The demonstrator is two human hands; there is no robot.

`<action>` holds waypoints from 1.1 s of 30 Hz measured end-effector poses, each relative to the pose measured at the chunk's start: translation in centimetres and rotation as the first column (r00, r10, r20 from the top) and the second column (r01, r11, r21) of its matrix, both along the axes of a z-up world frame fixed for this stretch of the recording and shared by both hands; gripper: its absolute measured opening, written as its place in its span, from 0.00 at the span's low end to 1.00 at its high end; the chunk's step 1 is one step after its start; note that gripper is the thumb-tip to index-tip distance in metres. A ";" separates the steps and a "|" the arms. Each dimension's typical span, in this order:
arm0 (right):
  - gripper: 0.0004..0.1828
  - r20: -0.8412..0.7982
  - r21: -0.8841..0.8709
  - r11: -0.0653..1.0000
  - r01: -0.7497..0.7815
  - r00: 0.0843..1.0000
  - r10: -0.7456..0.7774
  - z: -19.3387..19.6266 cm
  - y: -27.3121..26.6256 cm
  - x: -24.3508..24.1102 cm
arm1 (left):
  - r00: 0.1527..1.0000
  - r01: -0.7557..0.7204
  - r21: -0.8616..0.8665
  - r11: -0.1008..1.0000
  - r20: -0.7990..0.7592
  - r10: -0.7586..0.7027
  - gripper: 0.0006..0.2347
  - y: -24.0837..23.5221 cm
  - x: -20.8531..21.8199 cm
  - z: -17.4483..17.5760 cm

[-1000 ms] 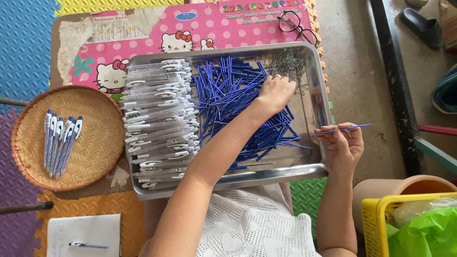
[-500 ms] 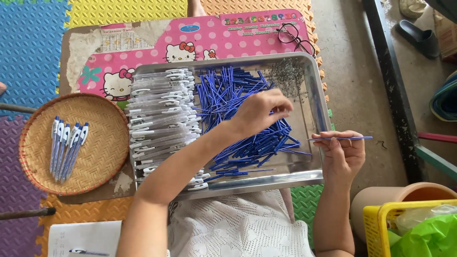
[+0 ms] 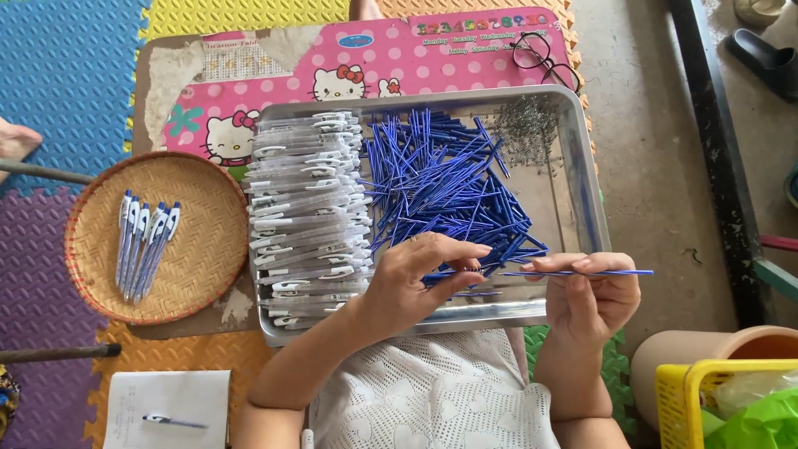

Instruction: The person assembles blue pens by inserting blue ink cartridges into white pen bodies. The person picks up a pen body and a cartridge from a metal tray, inserts the cartridge into the body, and places the completed pen into a woven basket.

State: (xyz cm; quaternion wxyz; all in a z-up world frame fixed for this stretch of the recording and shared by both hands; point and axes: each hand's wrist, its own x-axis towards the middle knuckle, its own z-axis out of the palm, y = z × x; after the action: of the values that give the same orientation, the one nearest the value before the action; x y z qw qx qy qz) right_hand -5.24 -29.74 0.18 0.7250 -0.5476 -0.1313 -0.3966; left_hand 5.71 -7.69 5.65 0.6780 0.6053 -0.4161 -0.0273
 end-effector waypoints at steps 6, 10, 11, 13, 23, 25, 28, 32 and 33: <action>0.06 0.000 -0.006 1.000 -0.024 1.000 0.024 0.0 0.7 0.3 | 1.000 -0.001 -0.022 1.000 0.006 0.001 0.15 -0.2 -0.5 -0.1; 0.07 -0.046 0.003 0.999 -0.045 0.998 0.045 -0.4 1.4 0.3 | 0.996 -0.046 -0.021 0.999 0.078 0.048 0.15 -0.4 -0.7 -0.1; 0.07 -0.064 0.014 0.998 -0.055 0.996 0.056 -0.7 1.6 0.3 | 0.990 -0.070 -0.009 0.998 0.125 0.070 0.15 -0.4 -0.7 -0.1; 0.07 -0.104 0.020 0.997 -0.070 0.992 0.072 0.1 2.9 0.6 | 0.975 -0.116 0.005 0.993 0.193 0.113 0.13 -0.6 -0.9 -0.3; 0.09 -0.195 0.537 0.745 -0.397 0.800 0.567 -8.9 2.5 0.3 | 0.822 -0.362 0.043 0.931 0.487 0.296 0.10 -0.1 -1.2 -4.2; 0.09 -0.185 0.582 0.699 -0.416 0.769 0.612 -9.5 2.5 0.2 | 0.828 -0.360 0.075 0.930 0.486 0.281 0.11 0.9 -1.1 -4.6; 0.10 -0.210 0.646 0.657 -0.390 0.736 0.643 -11.0 1.5 0.0 | 0.819 -0.399 0.162 0.903 0.506 0.271 0.11 3.1 0.5 -9.2; 0.10 -0.289 0.676 0.671 -0.304 0.729 0.621 -12.4 0.3 -0.6 | 0.564 -0.749 0.343 0.567 0.779 0.273 0.13 10.5 6.1 -12.7; 0.10 -0.286 0.677 0.668 -0.308 0.727 0.625 -12.4 0.6 -0.5 | 0.561 -0.752 0.343 0.563 0.781 0.274 0.13 11.7 7.4 -13.0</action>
State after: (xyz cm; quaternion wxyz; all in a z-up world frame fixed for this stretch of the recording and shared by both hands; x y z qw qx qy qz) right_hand -5.72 -29.12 -12.23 0.9435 -0.3234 0.0478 -0.0546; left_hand 13.15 4.05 -7.40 0.2070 0.8671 -0.3729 0.2575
